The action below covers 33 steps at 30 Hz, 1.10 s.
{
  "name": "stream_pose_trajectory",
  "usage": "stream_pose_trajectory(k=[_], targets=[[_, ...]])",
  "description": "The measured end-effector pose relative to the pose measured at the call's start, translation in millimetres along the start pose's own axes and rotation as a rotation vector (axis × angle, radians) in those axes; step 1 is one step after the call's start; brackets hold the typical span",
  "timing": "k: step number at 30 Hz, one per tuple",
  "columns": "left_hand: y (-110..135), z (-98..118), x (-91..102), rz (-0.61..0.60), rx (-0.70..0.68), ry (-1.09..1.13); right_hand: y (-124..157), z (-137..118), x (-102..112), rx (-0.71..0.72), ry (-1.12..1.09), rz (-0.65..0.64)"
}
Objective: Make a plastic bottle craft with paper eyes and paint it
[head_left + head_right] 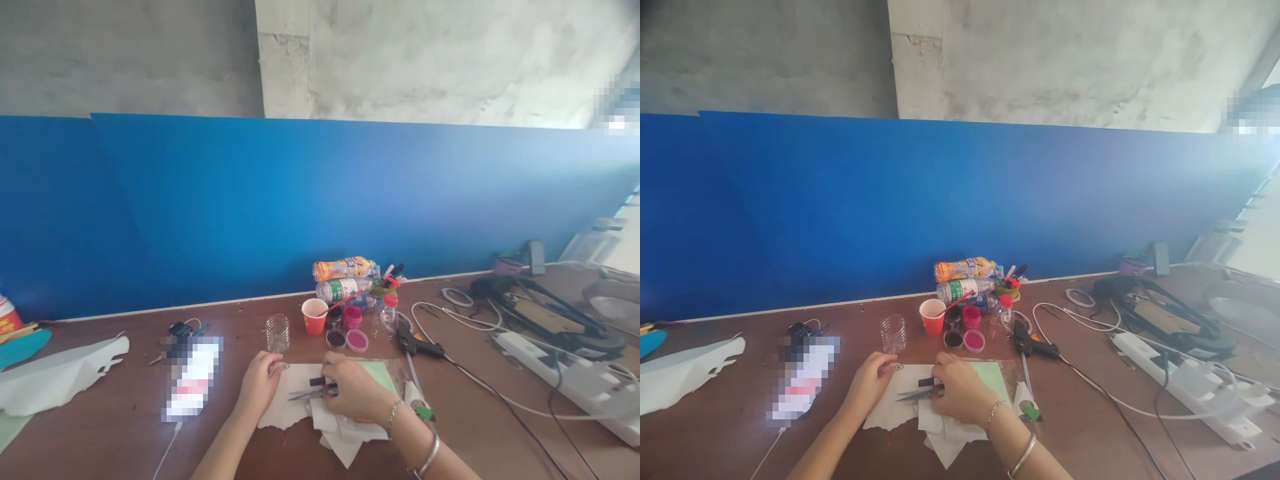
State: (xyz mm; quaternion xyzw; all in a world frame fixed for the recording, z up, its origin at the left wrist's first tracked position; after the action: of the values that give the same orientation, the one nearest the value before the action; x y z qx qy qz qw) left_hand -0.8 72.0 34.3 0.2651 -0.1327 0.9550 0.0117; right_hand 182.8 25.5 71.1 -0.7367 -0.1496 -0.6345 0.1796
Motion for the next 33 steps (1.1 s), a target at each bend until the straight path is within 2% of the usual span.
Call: stream_pose_trajectory(k=[2, 4, 5, 7, 9, 12, 16, 21, 25, 28, 31, 33], targets=[[4, 13, 6.2, 0.026, -0.021, -0.027, 0, 9, 9, -0.019, -0.070, 0.038], [11, 35, 9.3, 0.027, -0.058, -0.119, 0, 23, 15, -0.089, -0.136, 0.042], [16, 46, 6.2, -0.013, -0.067, -0.190, 1, 31, 16, -0.135, -0.146, 0.034], [26, 58, -7.2, -0.147, 0.005, -0.296, 1, 40, 15, -0.195, -0.129, 0.011], [38, 59, -23.1, -0.267, 0.127, -0.338, 1, 43, 11, -0.218, -0.094, 0.001], [48, 55, -41.3, -0.322, 0.162, -0.298, 0, 42, 2, -0.236, -0.053, 0.003], [51, 36, -45.2, -0.313, 0.300, -0.177, 0, 39, -6, -0.234, -0.028, -0.009], [49, 46, -40.2, -0.276, 0.215, -0.264, -1, 38, -6, -0.227, -0.002, -0.009], [52, 38, -44.3, -0.289, 0.358, -0.092, -1, 37, -7, -0.224, 0.015, -0.006], [50, 30, -29.8, -0.293, 0.475, 0.092, 0, 37, -7, -0.221, 0.020, -0.005], [41, 32, 18.3, -0.185, 0.475, 0.102, 0, 36, -7, -0.216, 0.012, -0.010], [34, 39, 49.0, -0.184, 0.417, 0.124, -1, 32, -6, -0.217, 0.003, -0.007]])
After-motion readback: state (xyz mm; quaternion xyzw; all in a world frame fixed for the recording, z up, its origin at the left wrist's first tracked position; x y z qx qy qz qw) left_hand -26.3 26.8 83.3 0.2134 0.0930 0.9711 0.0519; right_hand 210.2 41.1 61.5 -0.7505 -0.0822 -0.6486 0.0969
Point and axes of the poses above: each hand's wrist, its own y-axis away from the middle knuckle, its own x-axis out of the back of the hand, z = x × y, the point moved 8 cm from there along -y, towards the middle knuckle, and after that the axes turned 12 degrees about y, right-handed, at the moved point
